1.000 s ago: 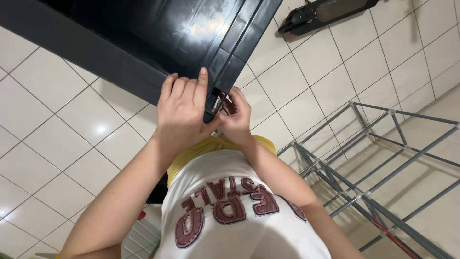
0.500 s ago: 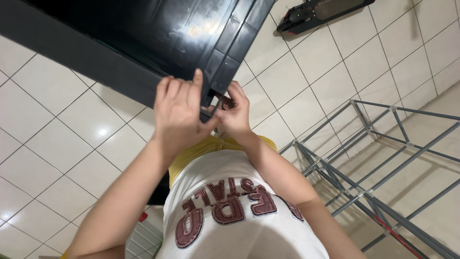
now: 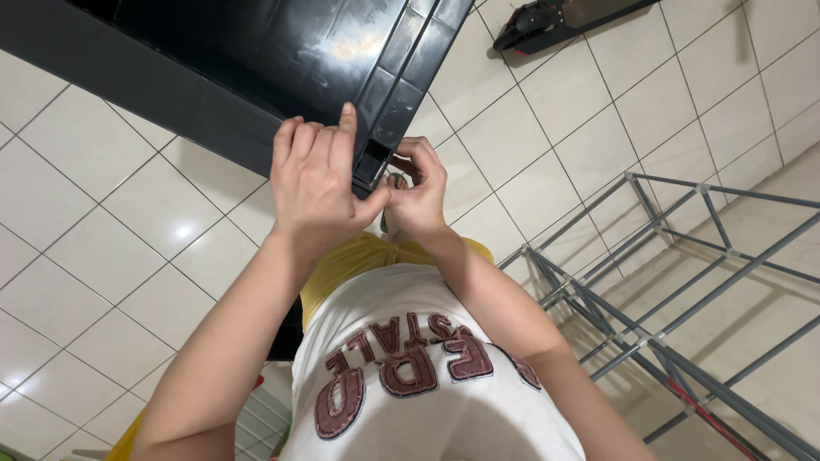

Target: The person assembles a black plastic storage container by attaching black plastic feet, inserting a green tray, and securing the lid with latches. The person handles the container parts and latches by hand.

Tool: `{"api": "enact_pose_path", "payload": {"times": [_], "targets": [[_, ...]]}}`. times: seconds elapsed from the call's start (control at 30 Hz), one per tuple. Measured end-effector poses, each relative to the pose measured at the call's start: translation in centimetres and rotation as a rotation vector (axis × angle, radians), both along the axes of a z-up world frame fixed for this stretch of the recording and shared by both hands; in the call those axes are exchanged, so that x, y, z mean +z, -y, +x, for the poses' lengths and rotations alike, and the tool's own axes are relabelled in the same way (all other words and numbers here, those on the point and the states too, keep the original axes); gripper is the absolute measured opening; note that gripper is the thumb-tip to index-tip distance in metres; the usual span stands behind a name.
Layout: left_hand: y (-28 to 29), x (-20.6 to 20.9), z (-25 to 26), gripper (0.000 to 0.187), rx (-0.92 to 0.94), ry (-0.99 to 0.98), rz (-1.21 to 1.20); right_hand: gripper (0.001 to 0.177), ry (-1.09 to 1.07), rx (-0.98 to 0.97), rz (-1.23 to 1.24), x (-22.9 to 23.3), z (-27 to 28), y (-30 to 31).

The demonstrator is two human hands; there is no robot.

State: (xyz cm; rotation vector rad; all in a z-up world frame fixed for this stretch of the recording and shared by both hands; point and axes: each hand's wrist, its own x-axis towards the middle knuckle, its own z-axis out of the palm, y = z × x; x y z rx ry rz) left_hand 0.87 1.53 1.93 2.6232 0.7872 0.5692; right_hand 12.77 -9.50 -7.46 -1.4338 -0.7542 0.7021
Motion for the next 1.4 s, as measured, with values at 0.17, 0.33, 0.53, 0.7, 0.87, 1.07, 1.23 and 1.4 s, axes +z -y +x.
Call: {"api": "enact_pose_path", "payload": {"times": [0.17, 0.33, 0.53, 0.7, 0.87, 1.07, 1.23, 1.4], "targets": [[-0.3, 0.0, 0.5, 0.083, -0.017, -0.001, 0.024, 0.029, 0.017, 0.021, -0.022, 0.3, 0.0, -0.1], [0.0, 0.1, 0.6, 0.082, -0.001, -0.014, 0.028, 0.031, 0.039, 0.019, 0.016, 0.4, 0.3, -0.2], [0.4, 0.0, 0.4, 0.082, 0.019, -0.01, 0.027, 0.035, -0.02, 0.005, -0.014, 0.3, 0.3, 0.0], [1.4, -0.2, 0.6, 0.083, 0.04, -0.004, 0.057, 0.032, -0.003, -0.019, -0.002, 0.0, 0.1, 0.5], [2.4, 0.1, 0.1, 0.084, 0.061, -0.065, 0.118, 0.042, 0.082, 0.023, -0.003, -0.1, 0.2, 0.6], [2.2, 0.2, -0.7, 0.085, 0.02, -0.141, 0.079, 0.048, 0.237, 0.034, -0.001, 0.0, 0.3, 0.6], [1.9, 0.2, -0.9, 0.089, 0.05, -0.159, 0.027, 0.05, 0.102, 0.062, 0.046, 0.2, 0.9, 0.0], [2.3, -1.3, -1.2, 0.094, 0.064, -0.157, 0.031, 0.049, 0.2, 0.071, 0.013, 0.3, 0.9, 0.5]]}}
